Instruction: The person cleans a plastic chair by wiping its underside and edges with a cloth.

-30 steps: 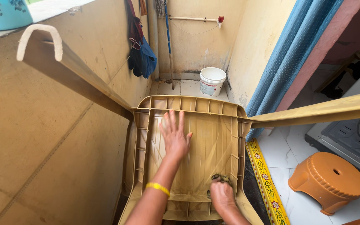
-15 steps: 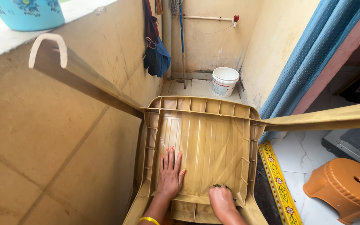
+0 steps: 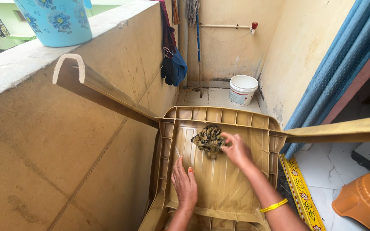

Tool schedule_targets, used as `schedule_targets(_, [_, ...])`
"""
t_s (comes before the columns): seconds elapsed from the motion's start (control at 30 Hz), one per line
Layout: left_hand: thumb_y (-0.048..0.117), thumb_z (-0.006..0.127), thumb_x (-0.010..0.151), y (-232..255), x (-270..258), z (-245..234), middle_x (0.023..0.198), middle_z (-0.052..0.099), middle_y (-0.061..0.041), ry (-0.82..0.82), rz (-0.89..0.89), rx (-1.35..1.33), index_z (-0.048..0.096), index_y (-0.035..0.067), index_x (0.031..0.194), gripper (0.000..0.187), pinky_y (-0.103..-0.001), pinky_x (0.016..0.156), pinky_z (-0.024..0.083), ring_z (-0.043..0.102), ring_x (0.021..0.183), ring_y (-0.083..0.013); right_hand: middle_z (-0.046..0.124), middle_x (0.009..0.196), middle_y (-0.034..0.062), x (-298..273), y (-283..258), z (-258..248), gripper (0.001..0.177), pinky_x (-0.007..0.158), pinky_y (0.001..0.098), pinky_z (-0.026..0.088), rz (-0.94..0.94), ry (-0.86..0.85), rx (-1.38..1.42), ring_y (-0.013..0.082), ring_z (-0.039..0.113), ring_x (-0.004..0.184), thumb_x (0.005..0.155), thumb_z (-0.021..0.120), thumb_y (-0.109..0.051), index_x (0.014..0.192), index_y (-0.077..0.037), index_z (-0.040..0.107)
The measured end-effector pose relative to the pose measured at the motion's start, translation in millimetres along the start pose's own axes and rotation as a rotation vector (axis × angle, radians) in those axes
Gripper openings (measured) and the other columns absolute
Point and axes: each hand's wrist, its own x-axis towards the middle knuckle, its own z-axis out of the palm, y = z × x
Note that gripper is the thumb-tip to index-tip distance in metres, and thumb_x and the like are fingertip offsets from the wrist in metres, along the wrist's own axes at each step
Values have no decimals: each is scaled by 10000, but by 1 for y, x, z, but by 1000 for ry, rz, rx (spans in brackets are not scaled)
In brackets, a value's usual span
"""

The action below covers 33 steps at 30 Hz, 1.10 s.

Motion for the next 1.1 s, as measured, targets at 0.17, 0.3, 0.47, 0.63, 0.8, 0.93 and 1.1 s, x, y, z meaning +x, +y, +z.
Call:
schedule_targets(0.17, [225, 468, 1030, 51, 9, 6, 1696, 223, -124, -16, 309, 74, 347, 185, 1578, 563, -504, 1278, 133, 170, 1578, -335, 621, 1115, 96, -15, 24, 49, 584, 711, 298, 623, -192, -108, 399, 145, 679, 713, 875, 707, -37, 1426, -210, 619])
schedule_targets(0.3, [192, 545, 973, 72, 30, 12, 1692, 210, -143, -22, 500, 206, 375, 149, 1570, 622, -560, 1252, 101, 148, 1564, -384, 639, 1178, 60, -35, 38, 48, 540, 767, 324, 601, -263, 55, 494, 146, 736, 896, 872, 672, -84, 1399, -193, 616])
schedule_targets(0.47, [342, 512, 1014, 60, 58, 28, 1693, 209, -122, -98, 675, 370, 362, 162, 1559, 593, -604, 1221, 47, 133, 1553, -380, 440, 1519, 117, -81, 65, 63, 618, 1118, 489, 356, -212, 430, -99, 329, 392, 1372, 926, 597, -338, 1505, -173, 456])
schedule_targets(0.63, [426, 416, 1041, 37, 106, 22, 1661, 246, -57, 3, 391, 535, 323, 216, 1594, 599, -578, 1249, 27, 162, 1553, -286, 226, 1629, 163, -111, 89, 90, 691, 1202, 542, 181, -405, 463, -219, 378, 193, 1500, 924, 530, -363, 1546, -146, 320])
schedule_targets(0.8, [431, 437, 1030, 18, 119, 7, 1666, 295, -60, 33, 398, 476, 329, 154, 1584, 629, -516, 1246, 99, 161, 1555, -334, 206, 1646, 150, -109, 95, 97, 672, 1230, 539, 155, -427, 475, -231, 366, 181, 1516, 951, 496, -382, 1556, -154, 316])
schedule_targets(0.93, [399, 445, 1038, 14, 122, 5, 1662, 286, -132, 45, 267, 355, 323, 76, 1575, 638, -480, 1230, 173, 165, 1554, -354, 207, 1655, 150, -109, 92, 97, 665, 1234, 540, 159, -446, 490, -204, 364, 180, 1520, 954, 494, -390, 1553, -156, 326])
schedule_targets(1.1, [374, 440, 1041, 8, 107, 6, 1663, 294, -165, 102, 240, 351, 319, 26, 1574, 648, -454, 1257, 194, 205, 1555, -323, 210, 1657, 147, -109, 95, 94, 672, 1228, 528, 166, -481, 468, -198, 359, 182, 1516, 953, 501, -399, 1562, -169, 334])
